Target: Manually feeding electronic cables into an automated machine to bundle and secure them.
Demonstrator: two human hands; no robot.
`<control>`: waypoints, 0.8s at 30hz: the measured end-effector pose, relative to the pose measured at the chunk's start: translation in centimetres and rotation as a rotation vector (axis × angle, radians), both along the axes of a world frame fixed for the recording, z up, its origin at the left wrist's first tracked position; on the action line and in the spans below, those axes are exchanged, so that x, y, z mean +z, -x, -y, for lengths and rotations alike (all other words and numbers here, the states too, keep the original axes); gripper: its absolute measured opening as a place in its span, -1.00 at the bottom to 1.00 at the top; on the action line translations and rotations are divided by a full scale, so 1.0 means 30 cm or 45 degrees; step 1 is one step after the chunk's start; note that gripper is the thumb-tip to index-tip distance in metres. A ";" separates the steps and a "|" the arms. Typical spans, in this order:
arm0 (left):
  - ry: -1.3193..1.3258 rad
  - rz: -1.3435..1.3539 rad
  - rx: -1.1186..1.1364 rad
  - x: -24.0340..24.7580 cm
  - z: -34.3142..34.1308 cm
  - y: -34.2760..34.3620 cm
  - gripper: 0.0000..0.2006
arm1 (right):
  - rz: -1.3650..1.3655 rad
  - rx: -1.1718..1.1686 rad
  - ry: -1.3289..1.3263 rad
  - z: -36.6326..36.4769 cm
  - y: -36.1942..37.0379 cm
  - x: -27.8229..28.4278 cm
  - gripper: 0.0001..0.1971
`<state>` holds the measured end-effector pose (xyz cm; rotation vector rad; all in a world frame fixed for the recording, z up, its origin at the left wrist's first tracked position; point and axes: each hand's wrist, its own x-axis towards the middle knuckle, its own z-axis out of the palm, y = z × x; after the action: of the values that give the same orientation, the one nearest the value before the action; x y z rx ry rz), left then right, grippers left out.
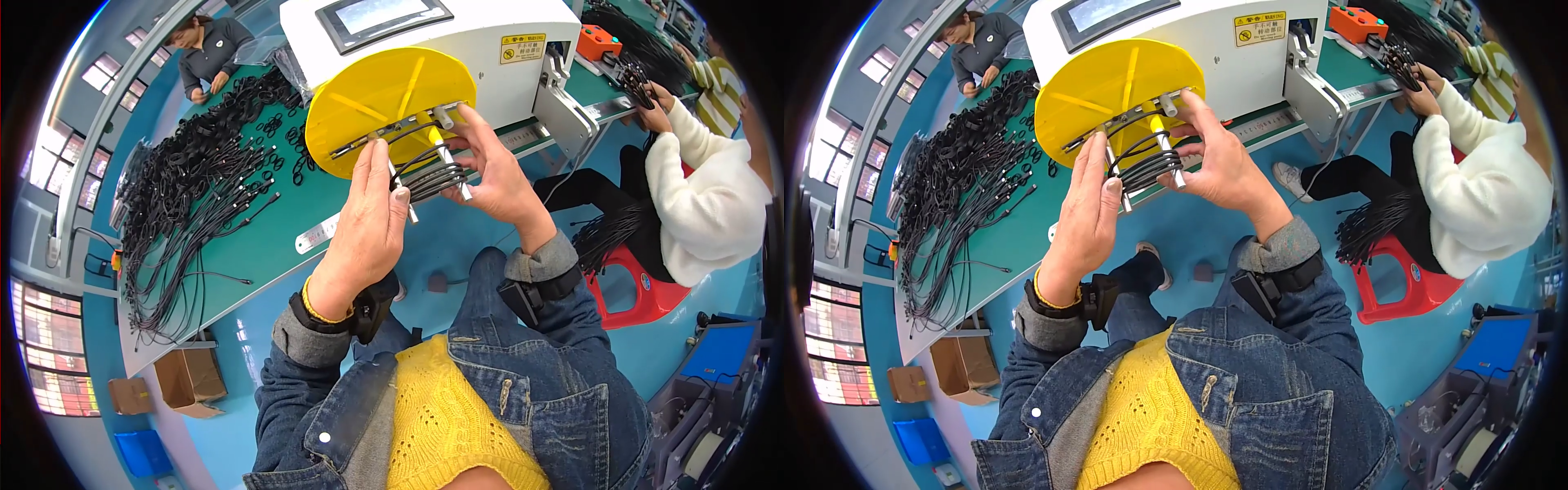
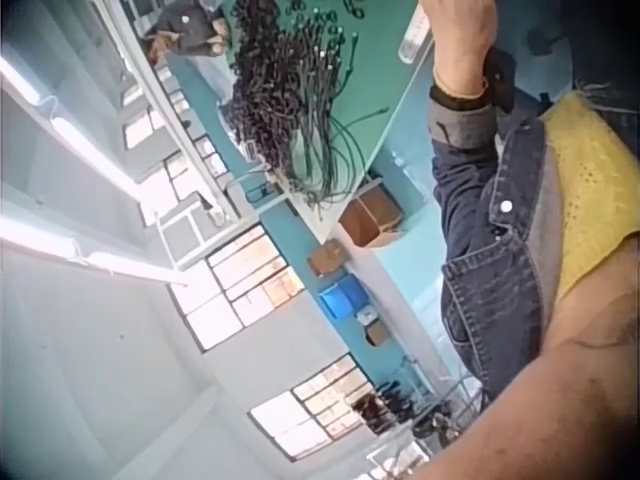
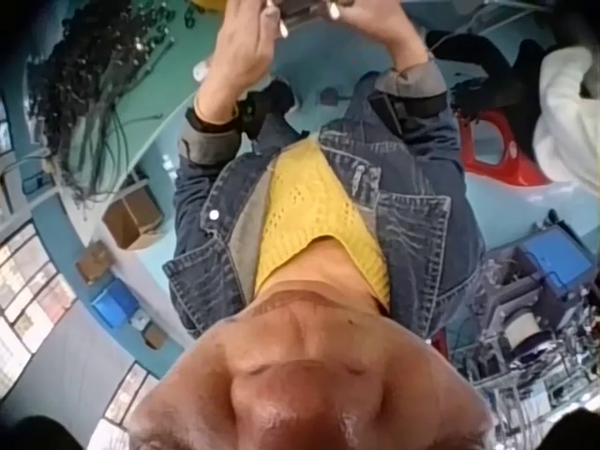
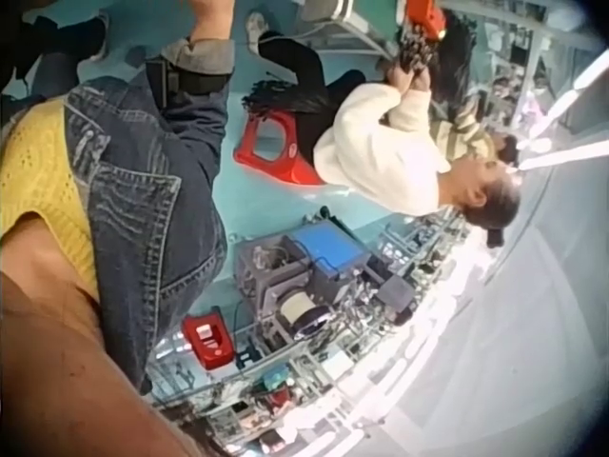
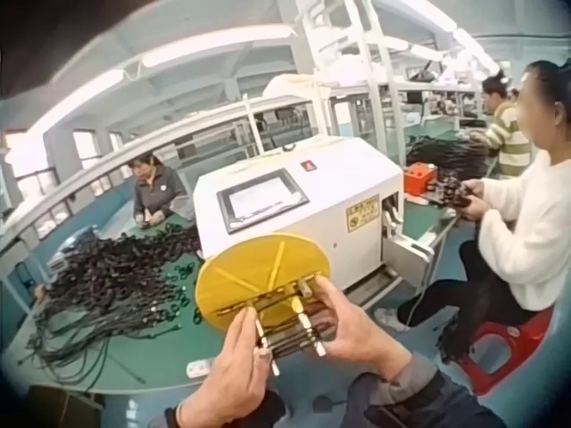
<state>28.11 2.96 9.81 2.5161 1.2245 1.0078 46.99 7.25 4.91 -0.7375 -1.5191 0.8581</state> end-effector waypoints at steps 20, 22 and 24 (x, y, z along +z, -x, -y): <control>-0.333 -0.200 0.032 0.042 0.028 -0.052 -0.74 | 0.281 -0.437 -0.459 0.083 0.076 -0.028 -0.50; -0.268 -0.243 0.025 0.048 0.019 -0.045 -0.74 | 0.307 -0.505 -0.476 0.088 0.084 -0.024 -0.53; -0.240 -0.263 0.020 0.052 0.004 -0.034 -0.73 | 0.321 -0.542 -0.489 0.097 0.091 -0.021 -0.55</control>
<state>29.14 2.86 11.36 2.8208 1.2576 0.9247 44.26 4.32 4.28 -0.8591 -1.6038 0.1508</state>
